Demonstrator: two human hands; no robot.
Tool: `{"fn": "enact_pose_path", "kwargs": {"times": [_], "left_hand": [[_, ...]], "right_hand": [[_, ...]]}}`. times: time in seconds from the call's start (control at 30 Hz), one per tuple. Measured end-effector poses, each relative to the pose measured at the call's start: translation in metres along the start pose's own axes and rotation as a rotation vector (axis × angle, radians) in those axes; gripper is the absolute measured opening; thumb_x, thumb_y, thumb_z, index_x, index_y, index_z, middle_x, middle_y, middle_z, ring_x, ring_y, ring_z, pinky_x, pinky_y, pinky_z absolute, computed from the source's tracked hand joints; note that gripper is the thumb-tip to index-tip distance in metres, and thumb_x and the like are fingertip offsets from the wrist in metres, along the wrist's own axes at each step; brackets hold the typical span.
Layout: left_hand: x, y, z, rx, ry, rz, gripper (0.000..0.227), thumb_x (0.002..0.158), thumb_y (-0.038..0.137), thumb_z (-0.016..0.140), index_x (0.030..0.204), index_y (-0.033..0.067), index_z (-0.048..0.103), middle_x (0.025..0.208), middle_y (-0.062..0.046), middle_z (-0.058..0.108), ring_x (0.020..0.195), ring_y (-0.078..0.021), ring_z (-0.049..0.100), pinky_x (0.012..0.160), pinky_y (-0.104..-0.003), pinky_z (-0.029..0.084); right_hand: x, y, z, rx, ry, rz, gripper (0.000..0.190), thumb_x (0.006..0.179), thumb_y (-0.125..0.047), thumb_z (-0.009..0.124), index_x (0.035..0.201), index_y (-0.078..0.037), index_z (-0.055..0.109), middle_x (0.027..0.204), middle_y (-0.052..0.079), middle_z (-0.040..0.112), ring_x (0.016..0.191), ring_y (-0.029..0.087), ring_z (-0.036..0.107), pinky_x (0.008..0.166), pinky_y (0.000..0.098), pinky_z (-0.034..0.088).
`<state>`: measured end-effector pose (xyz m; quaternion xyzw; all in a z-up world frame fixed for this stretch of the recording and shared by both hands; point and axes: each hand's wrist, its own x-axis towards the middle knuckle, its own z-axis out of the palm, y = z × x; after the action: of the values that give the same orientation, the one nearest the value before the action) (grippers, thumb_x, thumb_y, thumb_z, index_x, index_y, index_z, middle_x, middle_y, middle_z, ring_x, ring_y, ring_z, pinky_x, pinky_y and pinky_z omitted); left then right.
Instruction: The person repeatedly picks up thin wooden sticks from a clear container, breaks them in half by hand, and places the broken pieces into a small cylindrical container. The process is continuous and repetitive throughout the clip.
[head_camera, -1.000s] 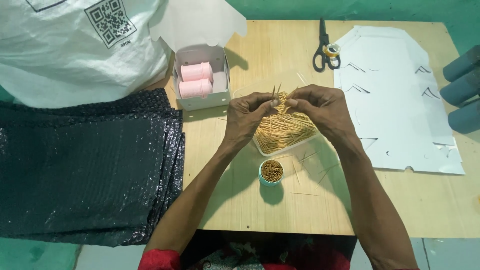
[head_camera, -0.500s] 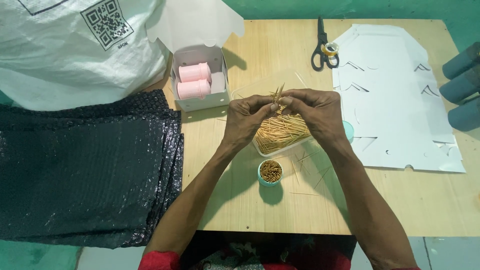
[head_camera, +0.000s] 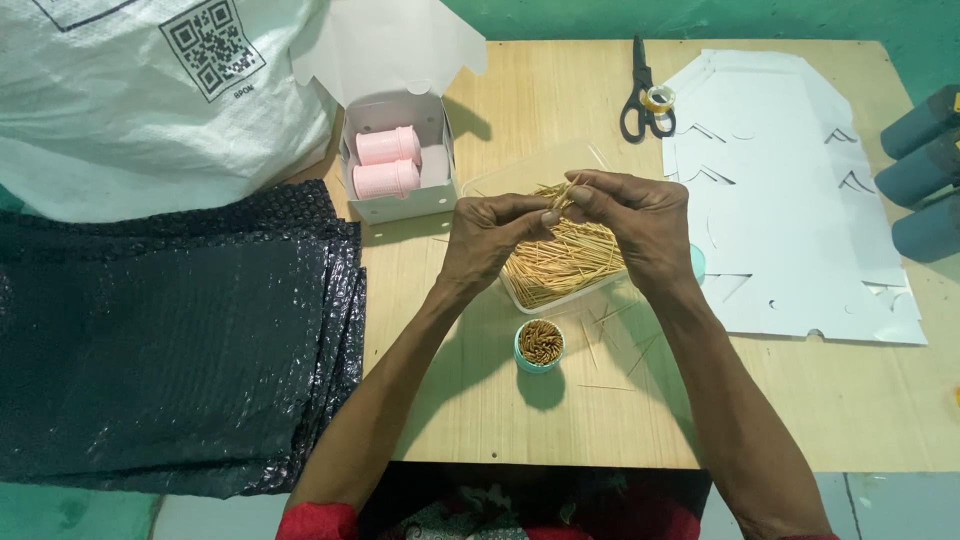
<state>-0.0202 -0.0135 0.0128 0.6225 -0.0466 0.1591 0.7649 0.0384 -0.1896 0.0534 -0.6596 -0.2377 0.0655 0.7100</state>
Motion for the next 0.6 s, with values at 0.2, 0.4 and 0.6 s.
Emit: {"fn": "enact_pose_path", "kwargs": {"times": [0.2,0.4,0.6], "left_hand": [[-0.004,0.011,0.002,0.102,-0.102,0.102,0.019,0.095,0.015,0.077,0.113,0.0128,0.079,0.104,-0.014,0.078,0.106,-0.0241,0.072,0.088,-0.041,0.061],[-0.009,0.012,0.004,0.128,-0.17,0.176,0.019,0.097,0.015,0.075,0.115,0.0193,0.079,0.104,-0.008,0.078,0.108,-0.017,0.069,0.096,-0.037,0.056],[-0.008,0.003,0.001,0.161,-0.24,0.197,0.021,0.097,0.011,0.074,0.116,0.0188,0.079,0.105,-0.01,0.079,0.105,-0.0224,0.071,0.097,-0.041,0.053]], "right_hand": [[-0.005,0.001,0.006,-0.105,0.001,-0.216,0.024,0.092,0.003,0.081,0.115,0.003,0.075,0.099,0.022,0.076,0.095,0.026,0.074,0.084,0.0379,0.065],[-0.021,-0.007,0.004,-0.259,0.004,-0.36,0.021,0.096,0.005,0.078,0.116,0.0,0.076,0.097,0.022,0.076,0.09,0.024,0.074,0.082,0.0385,0.064],[-0.035,-0.014,0.013,-0.289,0.04,-0.431,0.018,0.096,0.006,0.078,0.114,0.004,0.075,0.089,0.022,0.075,0.085,0.022,0.074,0.079,0.036,0.063]]}}
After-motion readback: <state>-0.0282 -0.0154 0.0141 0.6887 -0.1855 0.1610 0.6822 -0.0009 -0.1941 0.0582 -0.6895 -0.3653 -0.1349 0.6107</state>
